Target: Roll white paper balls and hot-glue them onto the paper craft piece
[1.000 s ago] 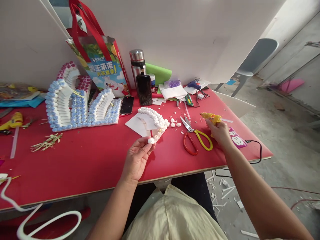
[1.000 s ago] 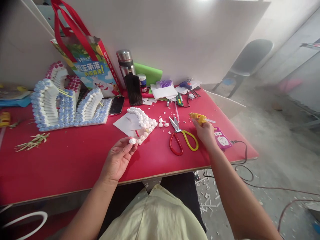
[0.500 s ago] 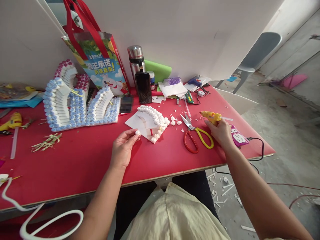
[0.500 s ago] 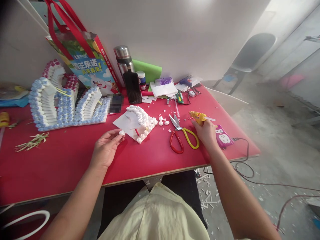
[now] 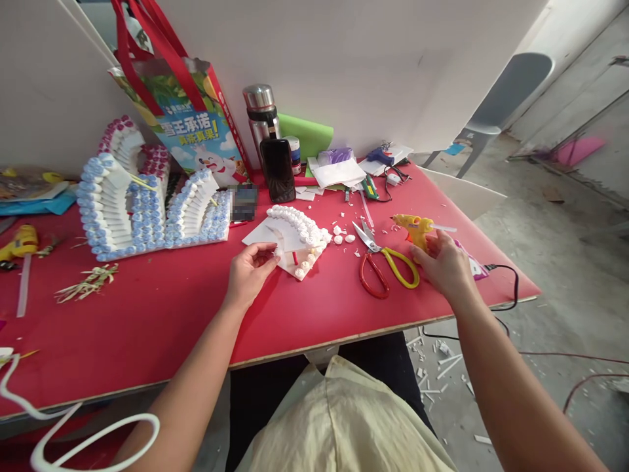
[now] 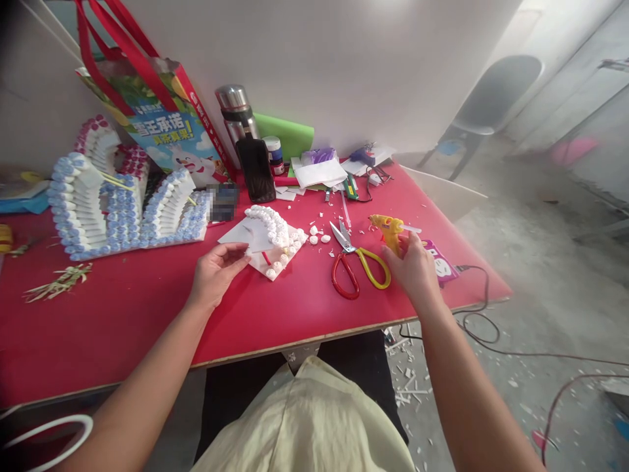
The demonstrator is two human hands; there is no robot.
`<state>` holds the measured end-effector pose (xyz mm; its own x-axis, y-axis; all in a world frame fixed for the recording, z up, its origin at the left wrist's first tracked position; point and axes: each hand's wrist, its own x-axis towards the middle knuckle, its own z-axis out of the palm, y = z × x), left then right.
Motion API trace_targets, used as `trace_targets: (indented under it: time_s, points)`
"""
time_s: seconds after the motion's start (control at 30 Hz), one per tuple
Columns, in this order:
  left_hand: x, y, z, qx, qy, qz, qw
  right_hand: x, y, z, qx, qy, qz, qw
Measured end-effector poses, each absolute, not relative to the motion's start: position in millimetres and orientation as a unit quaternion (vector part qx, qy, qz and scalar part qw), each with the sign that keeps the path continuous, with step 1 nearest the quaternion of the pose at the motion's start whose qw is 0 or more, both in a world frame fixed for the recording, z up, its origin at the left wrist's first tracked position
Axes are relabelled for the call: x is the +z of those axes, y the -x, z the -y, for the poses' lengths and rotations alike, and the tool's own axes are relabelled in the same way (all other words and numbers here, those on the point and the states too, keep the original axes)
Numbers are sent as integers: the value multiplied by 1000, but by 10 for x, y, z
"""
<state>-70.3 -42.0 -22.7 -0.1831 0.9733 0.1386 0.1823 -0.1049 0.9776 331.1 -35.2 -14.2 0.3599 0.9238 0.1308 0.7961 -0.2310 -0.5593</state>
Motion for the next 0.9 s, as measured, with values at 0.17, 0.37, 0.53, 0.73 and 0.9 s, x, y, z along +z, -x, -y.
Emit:
trace_targets:
  time_s: [0.17, 0.37, 0.53, 0.73, 0.9]
  points:
    - [-262, 686, 343, 492, -562, -571, 340, 27, -3293, 655, 73, 779, 577, 234]
    - [-333, 665, 278, 466, -619, -556, 300, 248, -3038, 981, -7, 733, 616, 290]
    - [-331, 636, 257, 452, -650, -552, 261, 130, -2566, 907, 87, 624, 718, 294]
    - [-303, 600, 233, 435, -672, -546, 246, -64, -2023, 611, 120, 531, 804, 238]
    - [-302, 581, 217, 433, -671, -545, 255, -39, -1854, 354, 77, 525, 818, 222]
